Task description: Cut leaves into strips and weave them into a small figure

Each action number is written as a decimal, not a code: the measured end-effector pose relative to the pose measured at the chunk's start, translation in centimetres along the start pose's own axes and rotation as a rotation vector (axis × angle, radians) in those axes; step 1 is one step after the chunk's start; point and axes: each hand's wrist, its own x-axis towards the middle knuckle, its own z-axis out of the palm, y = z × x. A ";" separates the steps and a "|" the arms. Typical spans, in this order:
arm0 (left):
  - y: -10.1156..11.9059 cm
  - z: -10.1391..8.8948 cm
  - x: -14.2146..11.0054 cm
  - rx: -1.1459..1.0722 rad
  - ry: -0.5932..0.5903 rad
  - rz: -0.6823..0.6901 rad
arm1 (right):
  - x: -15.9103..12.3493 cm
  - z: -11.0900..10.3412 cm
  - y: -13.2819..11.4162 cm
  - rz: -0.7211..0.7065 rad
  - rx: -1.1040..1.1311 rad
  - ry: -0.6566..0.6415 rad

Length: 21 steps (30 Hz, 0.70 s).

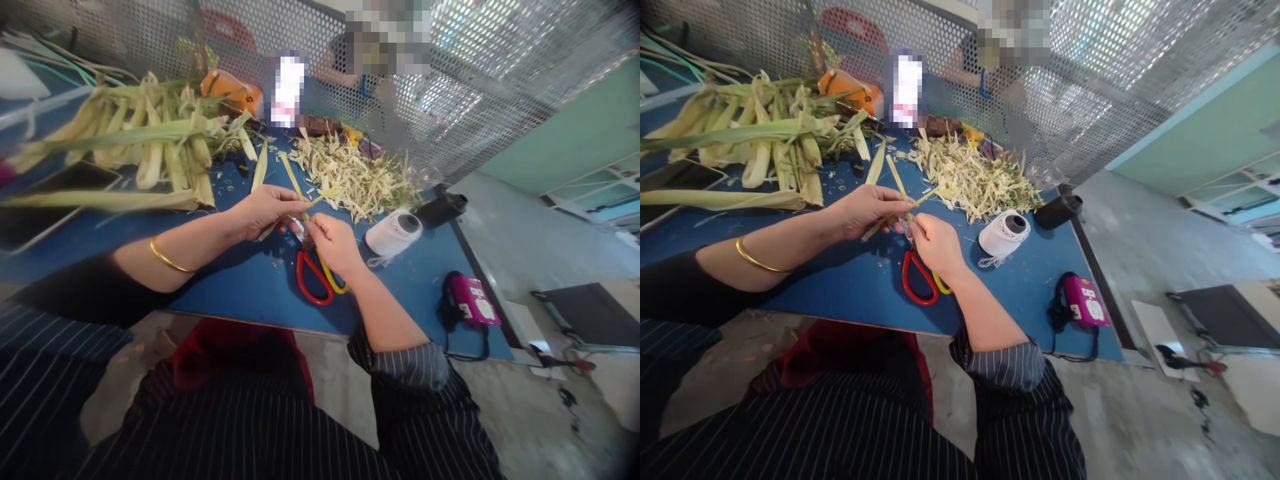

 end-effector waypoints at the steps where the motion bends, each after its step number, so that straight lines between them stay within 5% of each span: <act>1: -0.1 0.1 0.0 -0.020 0.010 -0.012 | 0.0 0.1 0.0 0.006 -0.004 -0.010; 10: -0.8 1.0 0.1 -0.104 0.150 -0.018 | -0.2 -0.3 -0.4 0.058 -0.013 0.057; 13: -0.6 0.8 0.0 -0.090 0.097 -0.080 | 0.4 -0.3 0.4 0.245 0.281 0.193; 16: -0.5 1.0 -0.5 -0.032 -0.008 -0.110 | 0.9 0.1 1.0 0.342 0.620 0.198; 21: -0.6 1.8 -1.0 0.051 0.005 -0.067 | 1.0 0.6 0.9 0.405 0.787 0.290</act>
